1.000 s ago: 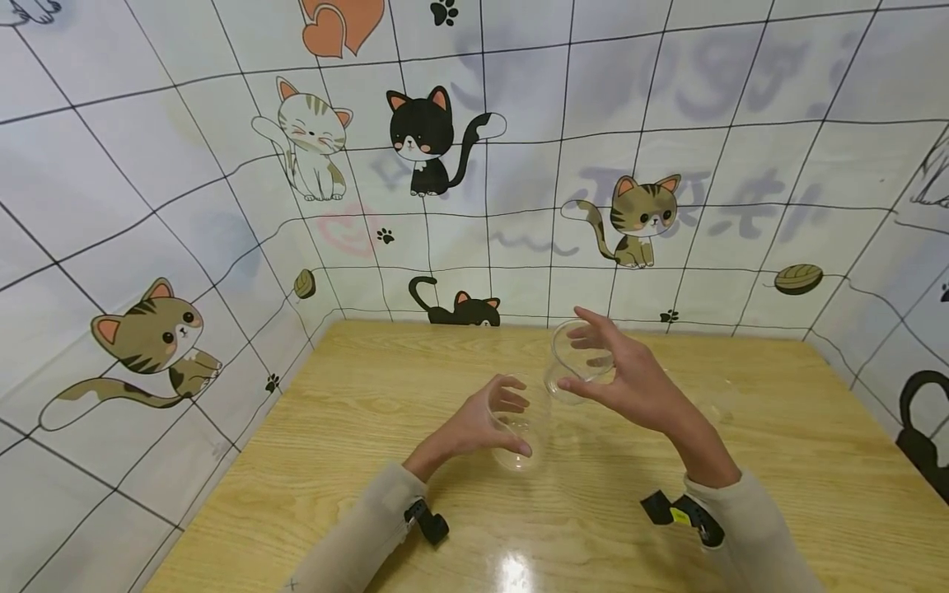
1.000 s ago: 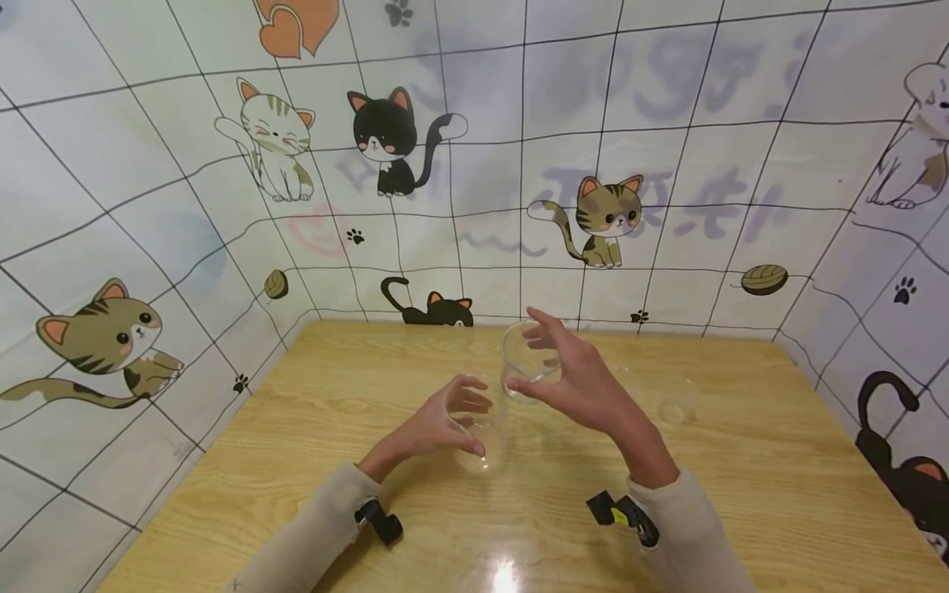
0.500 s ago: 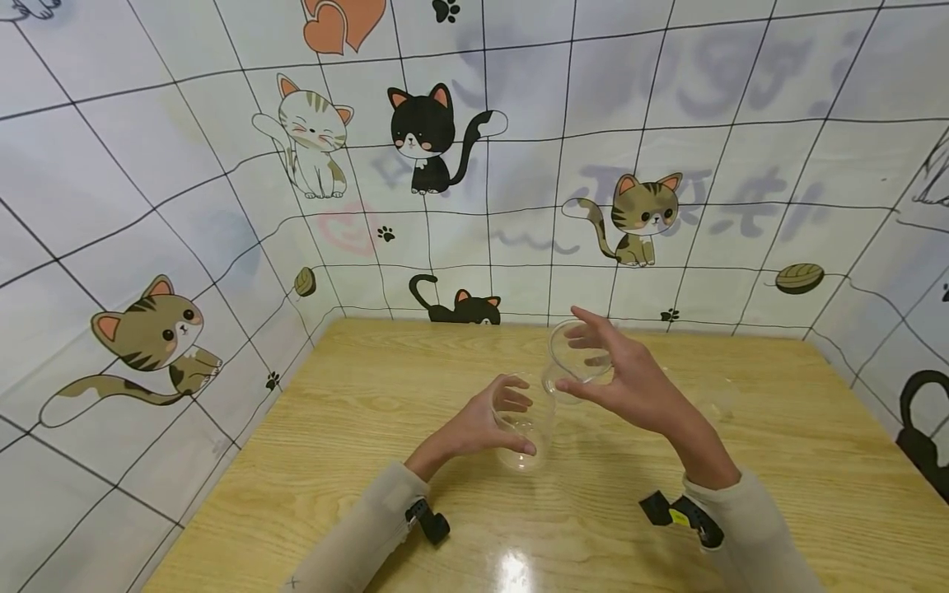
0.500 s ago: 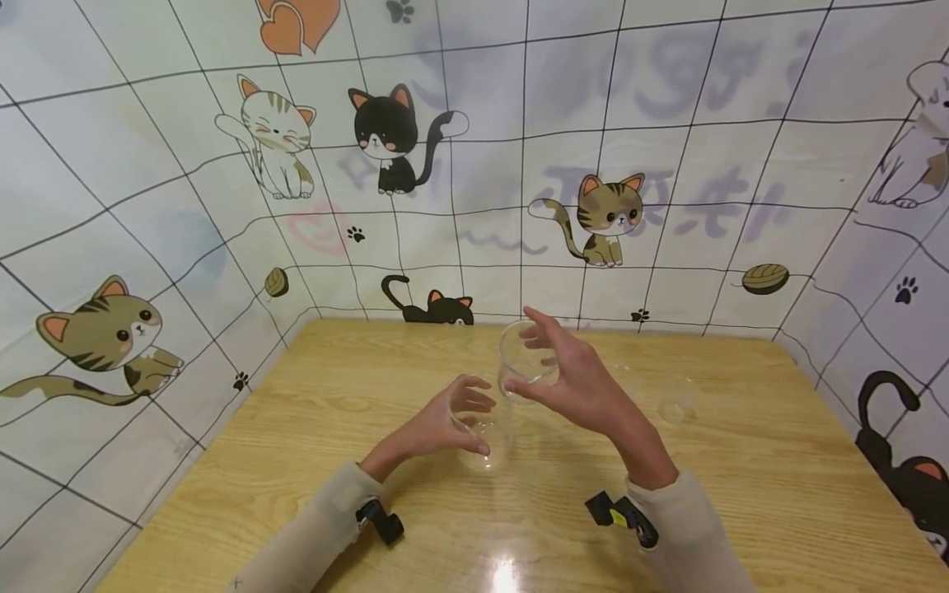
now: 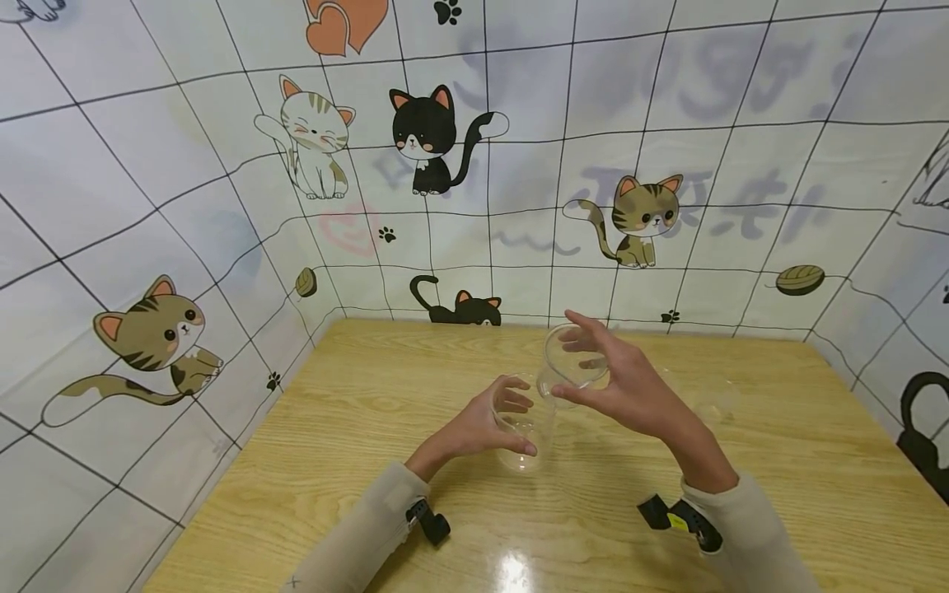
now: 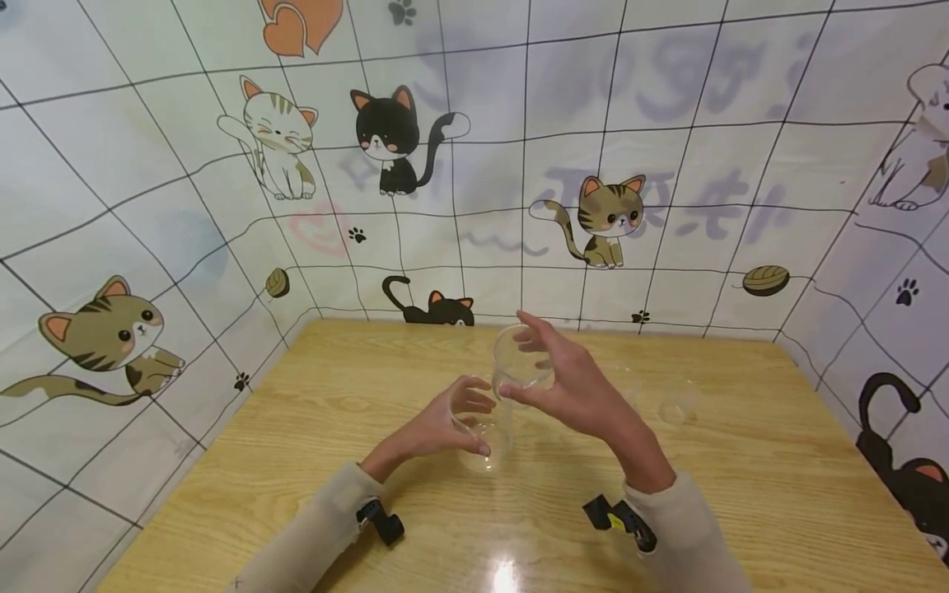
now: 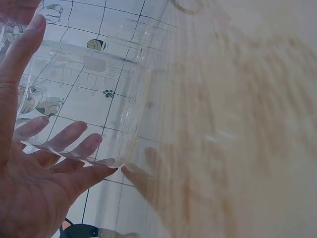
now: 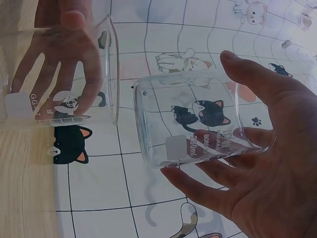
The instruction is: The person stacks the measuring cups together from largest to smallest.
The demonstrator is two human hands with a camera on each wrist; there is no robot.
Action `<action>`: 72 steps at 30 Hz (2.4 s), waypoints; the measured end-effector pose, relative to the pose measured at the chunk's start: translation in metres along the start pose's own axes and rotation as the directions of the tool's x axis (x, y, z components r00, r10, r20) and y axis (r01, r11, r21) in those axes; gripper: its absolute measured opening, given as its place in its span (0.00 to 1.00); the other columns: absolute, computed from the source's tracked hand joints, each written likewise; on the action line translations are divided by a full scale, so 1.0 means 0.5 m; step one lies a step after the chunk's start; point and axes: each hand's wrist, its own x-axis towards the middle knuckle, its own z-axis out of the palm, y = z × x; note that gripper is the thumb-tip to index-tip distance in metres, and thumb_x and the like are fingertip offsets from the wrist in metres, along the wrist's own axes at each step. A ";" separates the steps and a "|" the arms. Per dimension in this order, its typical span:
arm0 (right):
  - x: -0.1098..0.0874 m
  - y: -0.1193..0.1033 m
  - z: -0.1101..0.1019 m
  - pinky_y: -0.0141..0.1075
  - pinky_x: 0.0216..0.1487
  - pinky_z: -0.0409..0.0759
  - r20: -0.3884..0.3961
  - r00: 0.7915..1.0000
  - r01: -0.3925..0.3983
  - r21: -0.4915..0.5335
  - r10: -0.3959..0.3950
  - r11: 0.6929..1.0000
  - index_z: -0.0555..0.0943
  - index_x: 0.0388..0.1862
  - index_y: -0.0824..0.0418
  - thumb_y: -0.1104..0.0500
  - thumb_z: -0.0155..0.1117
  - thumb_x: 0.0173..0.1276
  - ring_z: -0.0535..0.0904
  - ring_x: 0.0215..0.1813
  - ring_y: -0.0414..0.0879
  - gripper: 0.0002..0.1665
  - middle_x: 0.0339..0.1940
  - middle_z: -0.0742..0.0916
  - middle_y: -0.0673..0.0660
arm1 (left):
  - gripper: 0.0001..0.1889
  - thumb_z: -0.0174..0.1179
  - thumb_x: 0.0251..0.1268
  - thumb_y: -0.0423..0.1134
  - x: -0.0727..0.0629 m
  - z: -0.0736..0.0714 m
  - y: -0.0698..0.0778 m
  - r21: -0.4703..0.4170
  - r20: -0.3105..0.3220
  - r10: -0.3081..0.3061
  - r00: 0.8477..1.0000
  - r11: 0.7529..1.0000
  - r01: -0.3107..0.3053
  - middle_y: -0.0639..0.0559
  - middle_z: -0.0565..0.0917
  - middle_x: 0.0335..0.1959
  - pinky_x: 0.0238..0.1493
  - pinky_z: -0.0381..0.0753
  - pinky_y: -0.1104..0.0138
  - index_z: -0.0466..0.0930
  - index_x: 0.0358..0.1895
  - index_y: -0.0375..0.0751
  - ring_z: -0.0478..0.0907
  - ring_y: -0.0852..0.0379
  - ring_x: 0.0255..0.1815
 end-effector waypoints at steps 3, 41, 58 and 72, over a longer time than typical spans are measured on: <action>0.001 -0.001 0.003 0.58 0.57 0.84 0.006 1.000 0.004 0.003 -0.004 1.000 0.54 0.85 0.45 0.50 0.79 0.63 0.82 0.65 0.58 0.58 0.68 0.81 0.57 | 0.53 0.82 0.51 0.50 0.001 -0.001 -0.002 0.008 0.002 0.003 1.000 1.000 -0.003 0.34 0.75 0.70 0.71 0.75 0.45 0.58 0.77 0.44 0.74 0.40 0.72; 0.003 -0.013 0.021 0.53 0.61 0.84 0.080 0.997 0.015 0.058 -0.020 0.998 0.55 0.84 0.49 0.48 0.79 0.63 0.80 0.69 0.54 0.58 0.70 0.80 0.54 | 0.50 0.81 0.51 0.52 -0.004 0.000 0.001 0.028 -0.007 -0.007 1.000 1.000 0.007 0.46 0.77 0.68 0.69 0.77 0.48 0.60 0.75 0.55 0.75 0.43 0.71; 0.004 -0.019 0.029 0.51 0.61 0.84 0.097 0.995 0.030 0.094 -0.039 0.995 0.55 0.85 0.47 0.49 0.79 0.64 0.79 0.70 0.53 0.57 0.71 0.79 0.54 | 0.48 0.81 0.51 0.49 -0.002 -0.001 -0.001 0.027 -0.013 -0.009 1.000 1.000 0.009 0.50 0.77 0.67 0.69 0.78 0.51 0.61 0.74 0.57 0.76 0.52 0.69; 0.004 -0.025 0.045 0.49 0.62 0.84 0.081 0.993 0.075 0.105 -0.084 0.992 0.53 0.85 0.47 0.52 0.80 0.63 0.79 0.70 0.53 0.59 0.70 0.80 0.54 | 0.46 0.81 0.52 0.45 -0.002 0.001 -0.001 -0.002 -0.007 -0.004 1.000 1.000 0.004 0.56 0.78 0.66 0.65 0.80 0.60 0.63 0.73 0.58 0.77 0.57 0.67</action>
